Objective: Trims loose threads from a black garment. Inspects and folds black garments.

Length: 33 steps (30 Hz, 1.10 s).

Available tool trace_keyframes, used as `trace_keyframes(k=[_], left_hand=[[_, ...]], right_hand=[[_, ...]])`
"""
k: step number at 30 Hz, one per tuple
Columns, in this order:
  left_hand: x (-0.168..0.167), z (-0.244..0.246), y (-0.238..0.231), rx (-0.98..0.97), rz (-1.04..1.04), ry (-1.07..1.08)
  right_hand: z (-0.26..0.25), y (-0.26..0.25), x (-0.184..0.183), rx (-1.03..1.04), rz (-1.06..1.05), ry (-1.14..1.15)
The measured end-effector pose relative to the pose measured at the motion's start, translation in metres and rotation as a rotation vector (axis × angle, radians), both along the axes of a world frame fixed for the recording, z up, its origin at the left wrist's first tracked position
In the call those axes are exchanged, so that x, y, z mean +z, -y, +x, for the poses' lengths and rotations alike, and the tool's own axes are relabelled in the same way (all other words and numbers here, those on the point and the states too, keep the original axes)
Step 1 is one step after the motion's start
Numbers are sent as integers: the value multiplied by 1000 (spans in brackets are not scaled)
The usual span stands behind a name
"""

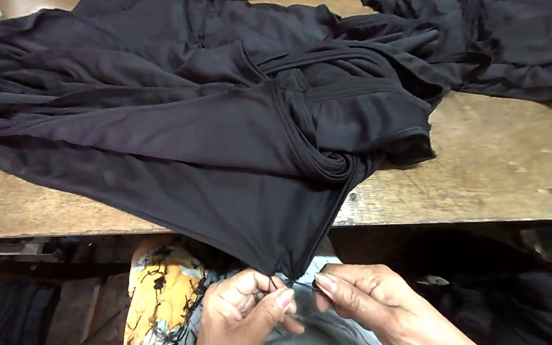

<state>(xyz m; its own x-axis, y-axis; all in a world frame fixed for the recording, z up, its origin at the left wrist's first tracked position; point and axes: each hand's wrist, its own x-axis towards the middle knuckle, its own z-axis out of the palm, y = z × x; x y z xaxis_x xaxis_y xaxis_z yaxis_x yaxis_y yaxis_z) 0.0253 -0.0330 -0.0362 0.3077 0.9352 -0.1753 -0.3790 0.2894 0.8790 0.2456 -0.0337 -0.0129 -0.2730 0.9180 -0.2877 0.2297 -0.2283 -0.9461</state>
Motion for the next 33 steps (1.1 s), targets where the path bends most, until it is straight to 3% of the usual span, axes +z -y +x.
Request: trace_keyframes(k=[5,11,17,26,33], left_hand=[[-4,-1,0,0,-7,-13],[-5,-3,0,-1,-17,-16],[-6,-5,0,-25,-7,-13],[-8,-7,0,-56,-6,-9],[-10,-9,1,-65,1,-7]], right_hand=[[-8,6,-4,-38,29,90],[-11,5,-5,-22,-67,-95],[-14,13,-7,-58,36,115],[-7,18,-8,-48,-122,-165],[-13,18,-14,-83,30,25]])
